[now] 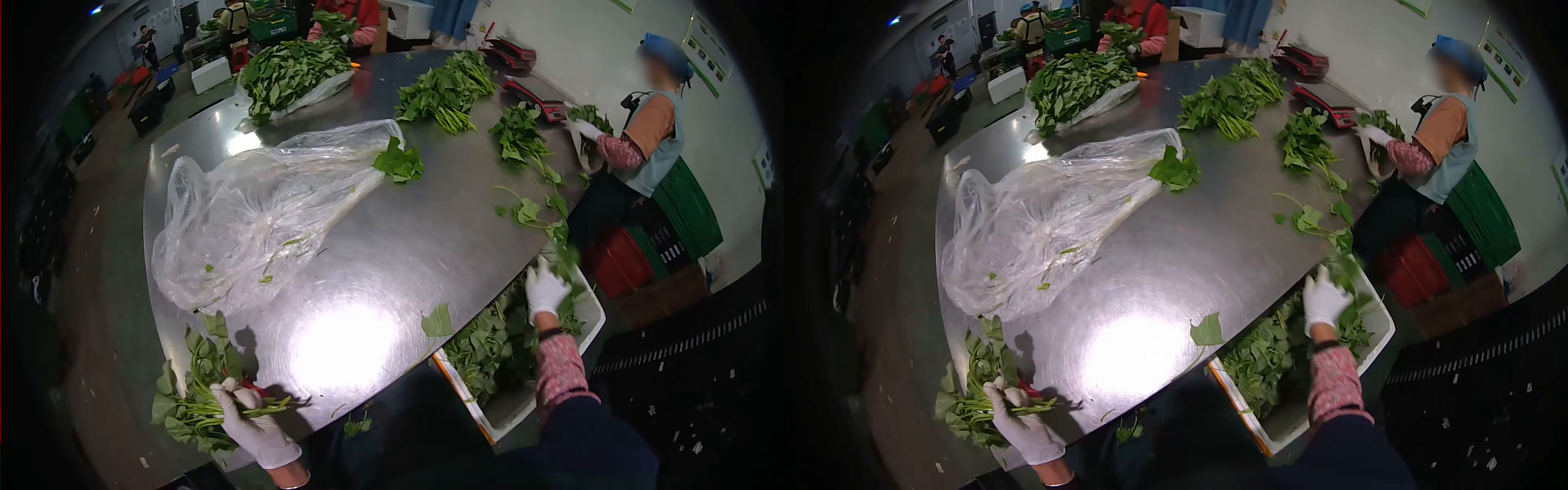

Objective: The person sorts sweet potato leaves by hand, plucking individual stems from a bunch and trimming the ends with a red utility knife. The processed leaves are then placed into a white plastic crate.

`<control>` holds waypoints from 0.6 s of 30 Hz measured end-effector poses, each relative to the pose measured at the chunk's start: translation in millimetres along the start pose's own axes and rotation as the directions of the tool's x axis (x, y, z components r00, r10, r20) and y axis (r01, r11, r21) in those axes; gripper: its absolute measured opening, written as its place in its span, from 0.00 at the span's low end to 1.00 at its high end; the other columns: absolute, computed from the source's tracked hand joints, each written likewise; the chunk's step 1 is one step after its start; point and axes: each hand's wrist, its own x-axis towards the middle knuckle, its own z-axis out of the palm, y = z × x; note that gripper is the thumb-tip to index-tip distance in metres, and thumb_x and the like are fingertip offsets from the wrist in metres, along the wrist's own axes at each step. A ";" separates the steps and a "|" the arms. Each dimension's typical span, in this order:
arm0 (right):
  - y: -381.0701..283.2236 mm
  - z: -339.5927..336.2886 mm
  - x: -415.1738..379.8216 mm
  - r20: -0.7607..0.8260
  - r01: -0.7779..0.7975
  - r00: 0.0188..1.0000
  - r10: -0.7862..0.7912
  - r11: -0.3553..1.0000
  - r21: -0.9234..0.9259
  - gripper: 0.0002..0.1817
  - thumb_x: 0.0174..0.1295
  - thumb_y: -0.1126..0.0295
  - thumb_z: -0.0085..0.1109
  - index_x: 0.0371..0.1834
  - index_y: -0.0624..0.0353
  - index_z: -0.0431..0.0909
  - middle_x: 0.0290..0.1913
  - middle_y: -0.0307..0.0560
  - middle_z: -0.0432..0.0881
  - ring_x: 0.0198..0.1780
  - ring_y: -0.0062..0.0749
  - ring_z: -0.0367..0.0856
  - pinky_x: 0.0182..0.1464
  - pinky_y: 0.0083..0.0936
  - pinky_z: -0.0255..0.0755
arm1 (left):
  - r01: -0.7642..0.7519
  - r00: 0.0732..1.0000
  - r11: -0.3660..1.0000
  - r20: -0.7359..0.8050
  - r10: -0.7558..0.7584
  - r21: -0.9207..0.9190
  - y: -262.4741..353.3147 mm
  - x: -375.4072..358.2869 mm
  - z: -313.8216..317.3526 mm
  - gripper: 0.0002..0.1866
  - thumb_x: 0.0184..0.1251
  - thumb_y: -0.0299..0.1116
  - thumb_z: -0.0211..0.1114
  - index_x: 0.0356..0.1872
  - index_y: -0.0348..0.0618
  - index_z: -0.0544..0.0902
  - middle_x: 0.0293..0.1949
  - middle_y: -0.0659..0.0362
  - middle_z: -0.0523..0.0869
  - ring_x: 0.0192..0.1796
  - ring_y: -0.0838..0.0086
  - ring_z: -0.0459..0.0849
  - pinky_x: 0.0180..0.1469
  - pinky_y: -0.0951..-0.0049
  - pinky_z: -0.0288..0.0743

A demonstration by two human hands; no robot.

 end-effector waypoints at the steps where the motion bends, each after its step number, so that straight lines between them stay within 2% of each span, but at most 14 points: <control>1: 29.1 10.7 -5.9 0.022 0.016 1.000 -0.014 0.992 -0.124 0.22 0.64 0.51 0.51 0.58 0.44 0.78 0.44 0.46 0.86 0.50 0.47 0.81 0.57 0.60 0.61 | -0.023 1.000 1.000 -0.018 0.023 -0.012 2.5 5.2 -1.3 0.14 0.77 0.41 0.56 0.42 0.38 0.78 0.19 0.68 0.64 0.20 0.85 0.56 0.24 0.82 0.50; 2: 49.2 18.2 -6.8 0.046 0.034 0.999 -0.023 0.969 -0.245 0.21 0.64 0.51 0.52 0.56 0.44 0.79 0.41 0.48 0.87 0.44 0.47 0.84 0.55 0.57 0.66 | -0.046 0.998 0.999 -0.035 0.045 -0.023 6.0 10.7 -3.5 0.14 0.77 0.42 0.56 0.41 0.40 0.78 0.18 0.70 0.61 0.20 0.85 0.55 0.24 0.82 0.49; 5: 52.8 16.3 13.2 0.164 0.027 0.986 -0.029 1.000 0.011 0.18 0.64 0.53 0.53 0.53 0.45 0.80 0.40 0.49 0.86 0.40 0.47 0.84 0.47 0.47 0.74 | -0.096 0.993 0.995 -0.064 0.094 -0.026 23.2 14.3 6.6 0.14 0.78 0.40 0.54 0.50 0.37 0.75 0.24 0.69 0.65 0.20 0.84 0.54 0.24 0.81 0.52; 6: 29.1 -0.3 14.7 0.031 0.126 0.991 -0.128 0.990 0.068 0.18 0.64 0.55 0.54 0.53 0.46 0.81 0.42 0.50 0.85 0.40 0.48 0.84 0.41 0.40 0.77 | -0.118 0.990 0.993 -0.081 0.116 -0.024 26.0 15.1 13.9 0.16 0.78 0.39 0.54 0.53 0.36 0.75 0.25 0.68 0.65 0.20 0.84 0.54 0.24 0.81 0.53; 7: 1.1 -13.0 16.7 -0.118 0.227 0.973 -0.201 0.928 0.294 0.18 0.63 0.56 0.54 0.53 0.46 0.81 0.43 0.49 0.84 0.41 0.50 0.83 0.44 0.40 0.77 | -0.088 0.992 0.995 0.083 0.091 -0.036 28.4 20.1 4.2 0.20 0.79 0.39 0.52 0.62 0.36 0.70 0.29 0.68 0.66 0.21 0.84 0.56 0.24 0.81 0.55; 8: -32.3 -24.8 19.4 -0.249 0.347 0.934 -0.257 0.821 0.454 0.19 0.62 0.58 0.55 0.55 0.47 0.80 0.45 0.51 0.83 0.44 0.50 0.83 0.47 0.38 0.77 | -0.061 0.997 0.995 0.042 0.064 -0.074 29.7 19.4 14.3 0.21 0.79 0.38 0.52 0.63 0.34 0.69 0.28 0.68 0.66 0.21 0.85 0.55 0.23 0.82 0.54; 9: -72.2 -39.1 22.8 -0.220 0.337 0.941 -0.259 0.795 0.505 0.20 0.61 0.60 0.56 0.57 0.47 0.79 0.48 0.52 0.81 0.48 0.49 0.81 0.50 0.38 0.76 | -0.038 0.999 0.993 -0.001 0.038 -0.116 32.3 14.6 30.1 0.21 0.79 0.36 0.51 0.64 0.32 0.67 0.26 0.68 0.65 0.20 0.85 0.55 0.23 0.84 0.54; 10: -108.3 -44.6 31.7 -0.205 0.388 0.921 -0.331 0.740 0.549 0.24 0.59 0.61 0.58 0.61 0.47 0.76 0.54 0.51 0.79 0.54 0.47 0.79 0.54 0.39 0.74 | -0.019 0.999 0.987 -0.043 0.012 -0.161 31.8 13.7 40.8 0.22 0.79 0.35 0.51 0.65 0.31 0.65 0.25 0.68 0.64 0.20 0.85 0.55 0.22 0.85 0.53; 11: -143.5 -44.3 40.5 -0.212 0.434 0.896 -0.390 0.672 0.600 0.31 0.57 0.62 0.60 0.67 0.46 0.70 0.61 0.53 0.74 0.60 0.48 0.75 0.59 0.40 0.71 | -0.022 0.996 0.980 -0.085 0.005 -0.200 28.7 16.0 38.9 0.19 0.79 0.35 0.51 0.61 0.31 0.70 0.24 0.68 0.63 0.20 0.84 0.55 0.23 0.84 0.54; 12: -180.2 -43.5 48.8 -0.220 0.453 0.883 -0.415 0.626 0.635 0.37 0.55 0.63 0.63 0.72 0.44 0.64 0.67 0.58 0.67 0.64 0.53 0.71 0.63 0.40 0.69 | 0.020 1.000 0.983 0.009 -0.019 -0.184 27.7 18.6 17.0 0.15 0.76 0.33 0.53 0.56 0.34 0.70 0.27 0.64 0.66 0.26 0.79 0.60 0.29 0.77 0.60; 14: -246.7 -45.6 67.5 -0.266 0.499 0.857 -0.442 0.583 0.641 0.42 0.53 0.64 0.66 0.74 0.40 0.59 0.71 0.62 0.61 0.65 0.58 0.70 0.64 0.42 0.69 | 0.096 0.980 0.986 0.187 -0.070 -0.136 24.6 25.5 -34.0 0.09 0.69 0.28 0.58 0.46 0.40 0.72 0.34 0.58 0.71 0.37 0.68 0.71 0.42 0.63 0.71; 15: -276.4 -49.5 75.2 -0.279 0.515 0.847 -0.452 0.570 0.640 0.43 0.53 0.65 0.66 0.75 0.40 0.58 0.72 0.62 0.60 0.64 0.58 0.70 0.64 0.43 0.69 | 0.080 0.992 0.988 -0.085 -0.092 -0.133 37.4 10.9 20.2 0.01 0.76 0.26 0.47 0.42 0.43 0.68 0.30 0.65 0.60 0.31 0.77 0.60 0.34 0.71 0.62; 16: -299.6 -50.3 83.1 -0.290 0.529 0.838 -0.462 0.560 0.638 0.44 0.52 0.65 0.67 0.75 0.39 0.57 0.73 0.63 0.59 0.64 0.58 0.71 0.63 0.43 0.69 | 0.076 0.993 0.986 -0.082 -0.089 -0.147 41.1 13.0 19.7 0.03 0.77 0.28 0.46 0.43 0.42 0.69 0.31 0.64 0.63 0.32 0.77 0.62 0.36 0.72 0.63; 18: -334.0 -37.8 100.9 -0.293 0.547 0.828 -0.478 0.577 0.606 0.37 0.52 0.64 0.66 0.70 0.40 0.66 0.69 0.60 0.65 0.61 0.57 0.73 0.61 0.44 0.71 | 0.075 0.993 0.982 -0.075 -0.089 -0.171 43.4 16.9 15.2 0.07 0.79 0.31 0.43 0.46 0.42 0.70 0.33 0.63 0.69 0.35 0.77 0.67 0.40 0.72 0.67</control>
